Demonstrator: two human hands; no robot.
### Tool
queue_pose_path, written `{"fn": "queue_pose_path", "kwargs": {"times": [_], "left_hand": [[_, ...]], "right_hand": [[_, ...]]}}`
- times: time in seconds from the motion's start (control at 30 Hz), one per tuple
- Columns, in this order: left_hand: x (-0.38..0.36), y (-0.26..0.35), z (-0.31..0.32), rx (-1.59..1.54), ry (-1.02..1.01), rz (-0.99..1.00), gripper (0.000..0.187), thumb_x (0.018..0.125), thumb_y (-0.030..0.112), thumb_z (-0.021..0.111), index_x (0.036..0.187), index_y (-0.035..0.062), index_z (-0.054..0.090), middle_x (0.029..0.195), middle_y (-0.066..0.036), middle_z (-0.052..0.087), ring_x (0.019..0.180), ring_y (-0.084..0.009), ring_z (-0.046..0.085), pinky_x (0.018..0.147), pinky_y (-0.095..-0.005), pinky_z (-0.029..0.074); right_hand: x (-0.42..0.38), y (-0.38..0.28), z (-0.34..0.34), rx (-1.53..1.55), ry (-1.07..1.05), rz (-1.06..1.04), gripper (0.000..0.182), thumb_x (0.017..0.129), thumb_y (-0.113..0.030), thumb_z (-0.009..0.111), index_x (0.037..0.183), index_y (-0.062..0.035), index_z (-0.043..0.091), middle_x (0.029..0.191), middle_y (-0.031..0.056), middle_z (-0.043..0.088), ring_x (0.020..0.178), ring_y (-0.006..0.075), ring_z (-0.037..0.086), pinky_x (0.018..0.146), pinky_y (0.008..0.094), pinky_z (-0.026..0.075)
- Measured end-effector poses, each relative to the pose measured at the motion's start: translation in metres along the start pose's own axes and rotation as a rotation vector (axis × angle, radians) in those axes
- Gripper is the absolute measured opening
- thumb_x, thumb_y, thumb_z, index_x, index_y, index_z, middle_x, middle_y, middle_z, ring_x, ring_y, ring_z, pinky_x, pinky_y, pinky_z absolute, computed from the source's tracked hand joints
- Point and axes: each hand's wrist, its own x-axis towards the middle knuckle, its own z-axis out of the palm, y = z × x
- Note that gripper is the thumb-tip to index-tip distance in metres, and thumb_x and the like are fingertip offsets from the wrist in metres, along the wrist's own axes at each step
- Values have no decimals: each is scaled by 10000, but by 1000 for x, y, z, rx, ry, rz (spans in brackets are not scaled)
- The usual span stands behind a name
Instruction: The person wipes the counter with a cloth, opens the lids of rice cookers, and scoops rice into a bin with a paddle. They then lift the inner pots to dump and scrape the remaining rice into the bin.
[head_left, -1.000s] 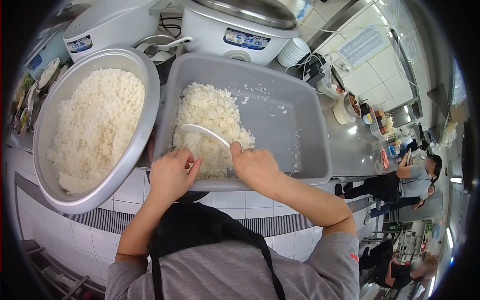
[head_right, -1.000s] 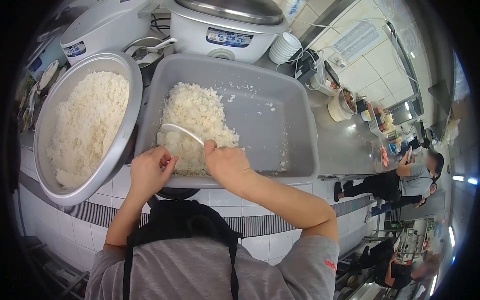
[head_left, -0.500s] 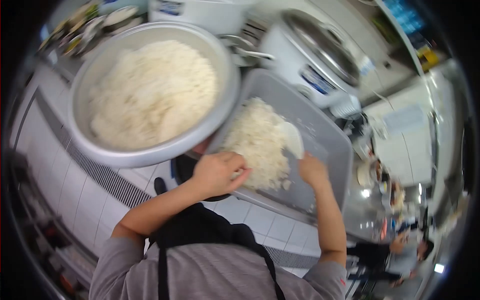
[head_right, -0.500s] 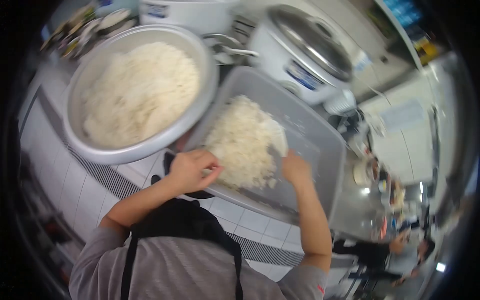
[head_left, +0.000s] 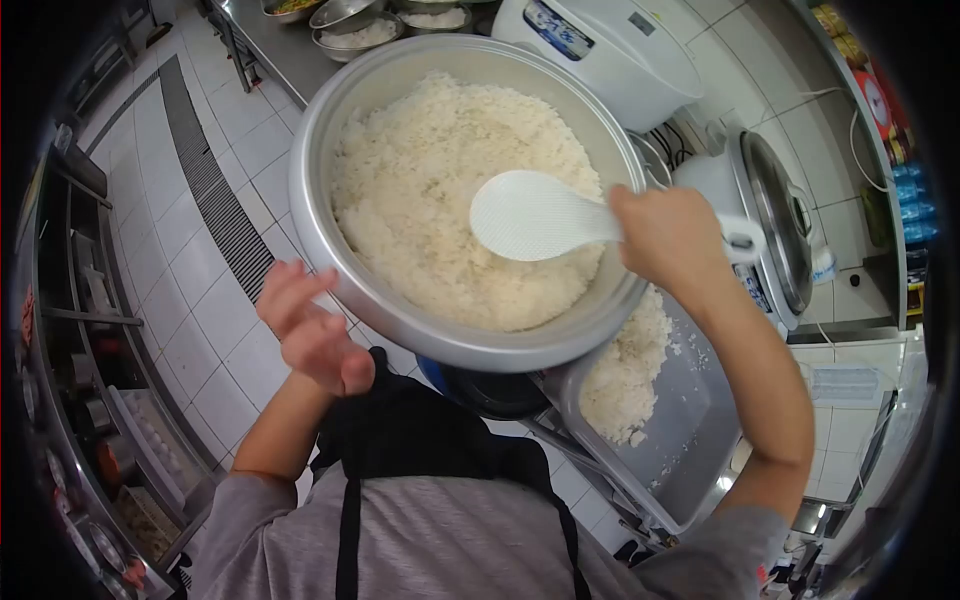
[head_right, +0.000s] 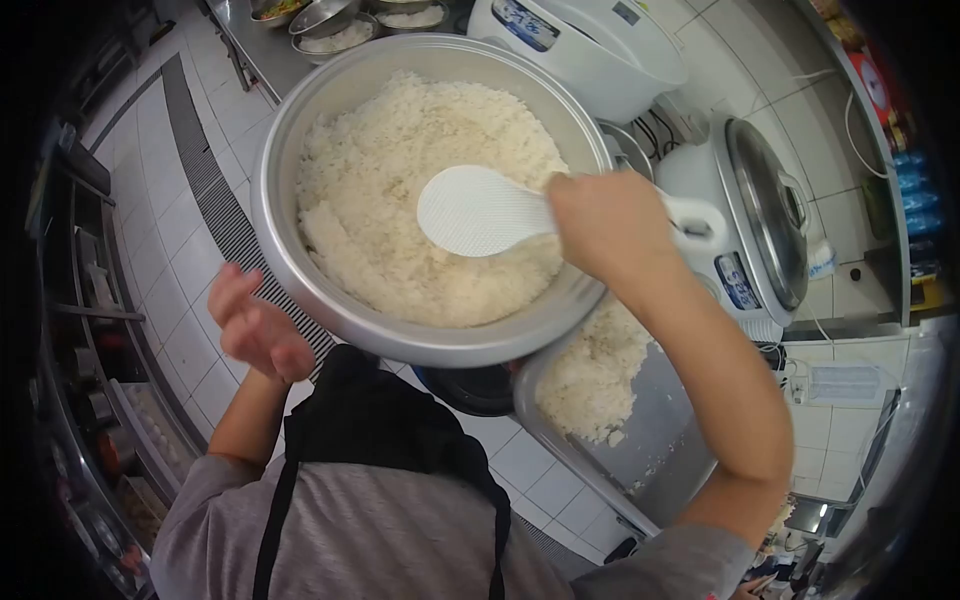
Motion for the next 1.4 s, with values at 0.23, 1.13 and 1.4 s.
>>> {"fn": "queue_pose_path", "kwargs": {"times": [0.23, 1.13, 1.4], "left_hand": [[6, -14, 16, 100, -73, -430, 501, 864, 511, 236, 954, 101, 510, 1114, -198, 489, 1202, -354, 263, 1020, -471, 59], [26, -14, 6, 81, -417, -561, 456, 861, 439, 295, 1036, 122, 572, 1173, -129, 483, 1189, -368, 293, 1016, -476, 77], [22, -16, 7, 69, -331, -532, 448, 855, 423, 314, 1053, 88, 536, 1171, -172, 474, 1194, -382, 283, 1018, -459, 82]], "right_hand": [[109, -39, 7, -73, -226, -371, 40, 638, -60, 558, 675, -47, 565, 590, 96, 592, 570, 258, 597, 534, 345, 469], [70, -115, 58, 567, -511, -80, 235, 605, -63, 600, 812, -6, 505, 660, 163, 584, 662, 331, 584, 574, 407, 451], [55, -111, 49, 587, -446, -79, 213, 618, -52, 565, 816, 4, 508, 648, 169, 575, 645, 326, 580, 556, 415, 442]]}}
